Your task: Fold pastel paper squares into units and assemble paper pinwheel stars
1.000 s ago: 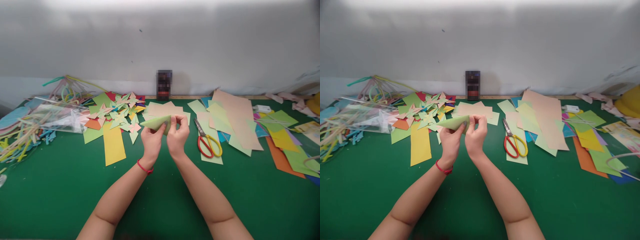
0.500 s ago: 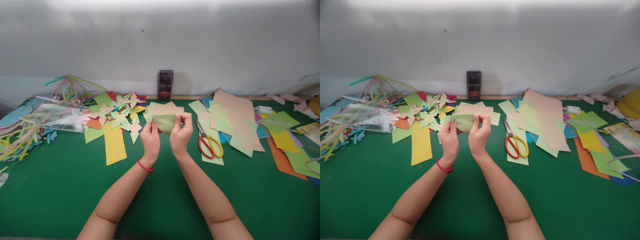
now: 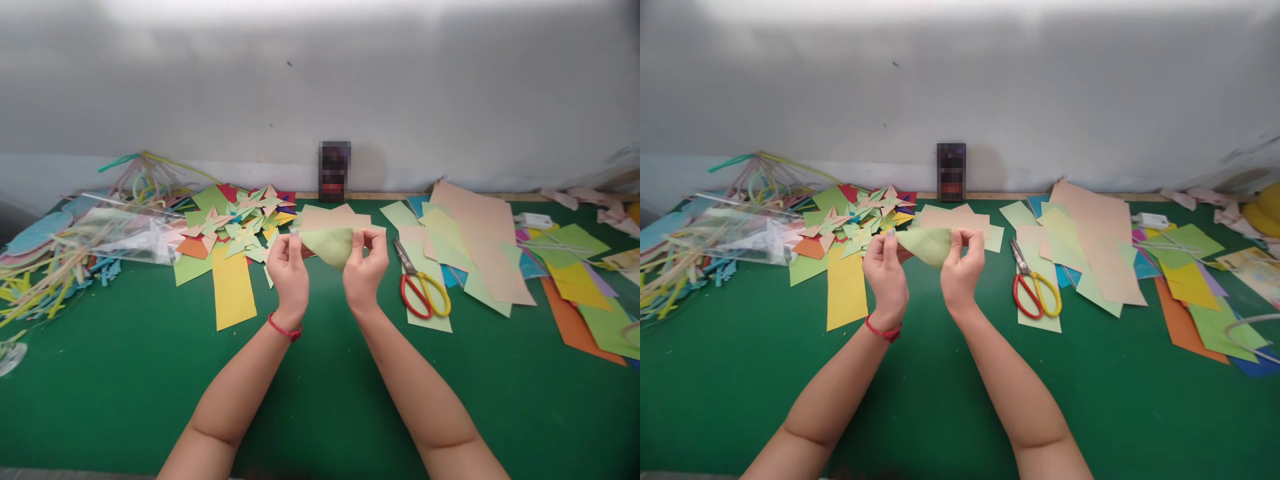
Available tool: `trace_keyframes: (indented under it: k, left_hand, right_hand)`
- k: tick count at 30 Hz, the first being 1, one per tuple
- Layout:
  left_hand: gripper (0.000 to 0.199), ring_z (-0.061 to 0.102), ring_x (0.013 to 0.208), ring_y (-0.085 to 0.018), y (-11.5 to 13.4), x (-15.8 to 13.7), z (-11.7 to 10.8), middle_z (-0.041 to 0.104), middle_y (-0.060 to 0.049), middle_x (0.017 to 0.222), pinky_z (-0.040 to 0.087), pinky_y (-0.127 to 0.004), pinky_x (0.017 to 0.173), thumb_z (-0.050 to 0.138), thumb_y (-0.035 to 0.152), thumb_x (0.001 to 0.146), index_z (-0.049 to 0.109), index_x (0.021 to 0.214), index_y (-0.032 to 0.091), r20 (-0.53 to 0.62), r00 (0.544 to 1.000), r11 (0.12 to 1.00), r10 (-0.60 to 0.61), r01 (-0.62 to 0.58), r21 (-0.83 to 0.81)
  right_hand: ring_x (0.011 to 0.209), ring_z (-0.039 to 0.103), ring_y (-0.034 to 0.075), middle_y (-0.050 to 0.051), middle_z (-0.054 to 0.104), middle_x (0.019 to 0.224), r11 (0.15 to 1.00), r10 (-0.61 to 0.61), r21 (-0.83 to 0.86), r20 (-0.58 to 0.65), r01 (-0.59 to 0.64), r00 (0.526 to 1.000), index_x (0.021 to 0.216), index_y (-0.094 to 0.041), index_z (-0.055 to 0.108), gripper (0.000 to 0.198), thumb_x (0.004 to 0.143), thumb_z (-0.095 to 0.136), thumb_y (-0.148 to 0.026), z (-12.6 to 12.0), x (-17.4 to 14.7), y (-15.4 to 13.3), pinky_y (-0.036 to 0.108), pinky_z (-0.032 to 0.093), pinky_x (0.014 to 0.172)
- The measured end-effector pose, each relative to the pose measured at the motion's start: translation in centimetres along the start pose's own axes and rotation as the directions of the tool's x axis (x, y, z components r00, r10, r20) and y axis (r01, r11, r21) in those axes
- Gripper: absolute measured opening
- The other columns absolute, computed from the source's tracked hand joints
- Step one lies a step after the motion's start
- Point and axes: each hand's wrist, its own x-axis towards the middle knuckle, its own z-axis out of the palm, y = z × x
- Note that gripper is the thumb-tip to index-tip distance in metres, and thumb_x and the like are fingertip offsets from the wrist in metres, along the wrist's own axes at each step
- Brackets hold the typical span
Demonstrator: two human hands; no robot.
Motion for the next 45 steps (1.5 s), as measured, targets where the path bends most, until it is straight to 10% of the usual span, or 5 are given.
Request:
trace_keyframes:
  k: [13, 45]
  left_hand:
    - [0.03, 0.062, 0.076, -0.014, -0.4, -0.3, 0.7, 0.066, -0.006, 0.084, 0.049, -0.025, 0.07, 0.07, 0.033, 0.068, 0.063, 0.091, 0.015, 0.27, 0.949, 0.981, -0.16, 0.183, -0.06]
    - [0.025, 0.062, 0.069, -0.012, 1.0, 0.6, -0.2, 0.062, 0.001, 0.072, 0.051, -0.028, 0.072, 0.066, 0.04, 0.071, 0.056, 0.071, 0.017, 0.157, 0.964, 0.957, -0.214, 0.239, -0.167]
  right_hand:
    - [0.072, 0.049, 0.011, -0.001, 0.05, 0.076, 0.999, -0.035, -0.023, 0.014, 0.035, 0.999, 0.079, -0.019, 0.048, 0.016, 0.088, 0.043, -0.032, 0.0, 0.0, 0.2, 0.027, 0.04, 0.071]
    - [0.073, 0.049, 0.012, 0.0, 0.05, 0.077, 0.998, -0.048, -0.039, -0.017, 0.047, 0.999, 0.08, -0.019, 0.047, 0.02, 0.089, 0.04, -0.035, -0.3, 0.8, 0.6, 0.027, 0.04, 0.07]
